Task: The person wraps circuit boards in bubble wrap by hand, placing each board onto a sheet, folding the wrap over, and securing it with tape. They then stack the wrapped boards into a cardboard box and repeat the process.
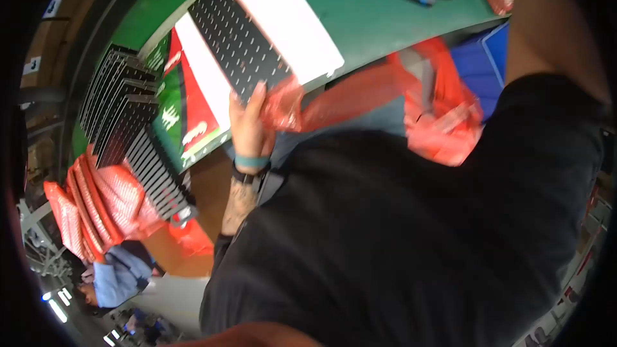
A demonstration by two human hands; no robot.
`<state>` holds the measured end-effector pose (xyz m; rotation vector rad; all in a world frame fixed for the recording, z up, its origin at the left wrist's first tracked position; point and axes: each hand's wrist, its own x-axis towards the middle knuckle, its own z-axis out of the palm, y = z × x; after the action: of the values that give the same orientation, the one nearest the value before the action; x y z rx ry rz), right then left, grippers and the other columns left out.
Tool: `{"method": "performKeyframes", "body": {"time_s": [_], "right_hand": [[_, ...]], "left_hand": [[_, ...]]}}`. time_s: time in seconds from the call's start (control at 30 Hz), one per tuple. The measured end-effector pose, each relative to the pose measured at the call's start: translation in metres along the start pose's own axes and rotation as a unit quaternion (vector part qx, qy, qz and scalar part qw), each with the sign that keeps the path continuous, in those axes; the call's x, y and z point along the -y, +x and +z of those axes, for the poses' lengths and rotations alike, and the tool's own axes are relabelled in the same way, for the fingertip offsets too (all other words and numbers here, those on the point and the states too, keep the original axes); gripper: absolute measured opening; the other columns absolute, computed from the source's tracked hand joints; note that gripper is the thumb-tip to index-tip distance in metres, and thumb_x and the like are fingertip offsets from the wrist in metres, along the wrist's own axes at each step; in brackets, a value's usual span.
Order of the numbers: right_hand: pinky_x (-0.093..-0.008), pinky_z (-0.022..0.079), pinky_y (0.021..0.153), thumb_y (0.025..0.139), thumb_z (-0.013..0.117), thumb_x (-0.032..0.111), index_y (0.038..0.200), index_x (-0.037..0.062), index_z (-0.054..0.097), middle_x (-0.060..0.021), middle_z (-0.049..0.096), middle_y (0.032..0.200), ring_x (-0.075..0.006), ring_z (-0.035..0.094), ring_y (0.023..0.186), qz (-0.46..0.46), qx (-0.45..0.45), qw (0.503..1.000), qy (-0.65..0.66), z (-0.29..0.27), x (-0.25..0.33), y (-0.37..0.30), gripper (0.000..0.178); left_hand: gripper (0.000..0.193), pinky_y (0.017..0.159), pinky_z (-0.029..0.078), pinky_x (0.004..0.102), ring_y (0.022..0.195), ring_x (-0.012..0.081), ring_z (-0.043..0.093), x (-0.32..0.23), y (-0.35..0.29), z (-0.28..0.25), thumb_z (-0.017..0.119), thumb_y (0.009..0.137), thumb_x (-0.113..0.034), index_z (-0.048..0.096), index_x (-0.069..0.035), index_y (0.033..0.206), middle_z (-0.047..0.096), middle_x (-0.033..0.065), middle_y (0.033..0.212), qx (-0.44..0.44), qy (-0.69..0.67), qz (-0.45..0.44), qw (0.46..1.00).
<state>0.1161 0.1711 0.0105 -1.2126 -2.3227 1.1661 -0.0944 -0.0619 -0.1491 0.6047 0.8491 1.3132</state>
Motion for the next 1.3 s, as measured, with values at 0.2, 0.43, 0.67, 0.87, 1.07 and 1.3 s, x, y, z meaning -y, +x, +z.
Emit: {"method": "performKeyframes", "body": {"time_s": [0.2,0.43,0.67,0.87,1.07,1.3], "right_hand": [[-0.0338,0.052,0.092,0.094,0.07,0.035,0.121,-0.0029,0.067,-0.0128,0.071,0.112,-0.0211,0.065,0.105,-0.03,0.07,0.994,0.073,0.014,0.017,0.027,0.046],[-0.0395,0.049,0.102,0.094,0.071,0.04,0.135,-0.0004,0.061,-0.0183,0.066,0.13,-0.0287,0.062,0.12,-0.103,0.018,0.99,-0.096,0.084,-0.034,0.091,0.059],[-0.0379,0.05,0.095,0.077,0.087,0.031,0.128,-0.0018,0.064,-0.0184,0.068,0.12,-0.0299,0.065,0.11,-0.032,0.088,0.964,-0.249,0.113,-0.013,0.136,0.065],[-0.035,0.052,0.083,0.072,0.089,0.022,0.114,0.0008,0.067,-0.0126,0.07,0.105,-0.0223,0.066,0.094,0.005,0.168,0.972,-0.167,0.051,0.014,0.131,0.052],[-0.0296,0.052,0.076,0.081,0.082,0.016,0.107,-0.0008,0.066,-0.0067,0.072,0.098,-0.0155,0.065,0.086,-0.136,0.109,0.953,-0.249,-0.027,0.169,0.009,0.035],[-0.0335,0.056,0.082,0.073,0.086,0.016,0.115,-0.0019,0.067,-0.0127,0.073,0.098,-0.0236,0.069,0.088,-0.176,-0.022,0.942,-0.285,0.005,0.232,-0.116,0.049]], "left_hand": [[0.041,0.101,0.05,0.0364,0.117,0.0198,0.059,-0.002,-0.027,-0.016,0.062,0.096,0.003,0.046,0.001,0.134,0.059,0.0109,0.129,-0.065,-0.025,0.018,0.997],[0.041,0.102,0.049,0.0344,0.116,0.0175,0.059,0.004,-0.035,-0.009,0.063,0.097,0.001,0.045,0.002,0.133,0.059,0.0099,0.128,-0.044,0.001,0.014,0.999],[0.042,0.102,0.048,0.0335,0.116,0.0164,0.058,0.013,-0.039,-0.014,0.064,0.096,0.0,0.044,0.002,0.133,0.059,0.0101,0.128,-0.048,0.006,0.021,0.999],[0.045,0.101,0.049,0.033,0.113,0.016,0.059,0.016,-0.031,-0.013,0.069,0.093,-0.001,0.045,0.004,0.131,0.061,0.0104,0.124,-0.031,0.086,0.062,0.994],[0.042,0.097,0.052,0.0354,0.11,0.0188,0.062,-0.01,-0.006,-0.001,0.07,0.092,0.0,0.048,0.006,0.128,0.063,0.0118,0.118,-0.002,0.105,0.052,0.993],[0.032,0.093,0.057,0.042,0.109,0.0271,0.066,-0.039,0.062,0.004,0.061,0.097,-0.002,0.053,0.004,0.128,0.065,0.0149,0.119,0.021,-0.188,-0.012,0.982]]}}
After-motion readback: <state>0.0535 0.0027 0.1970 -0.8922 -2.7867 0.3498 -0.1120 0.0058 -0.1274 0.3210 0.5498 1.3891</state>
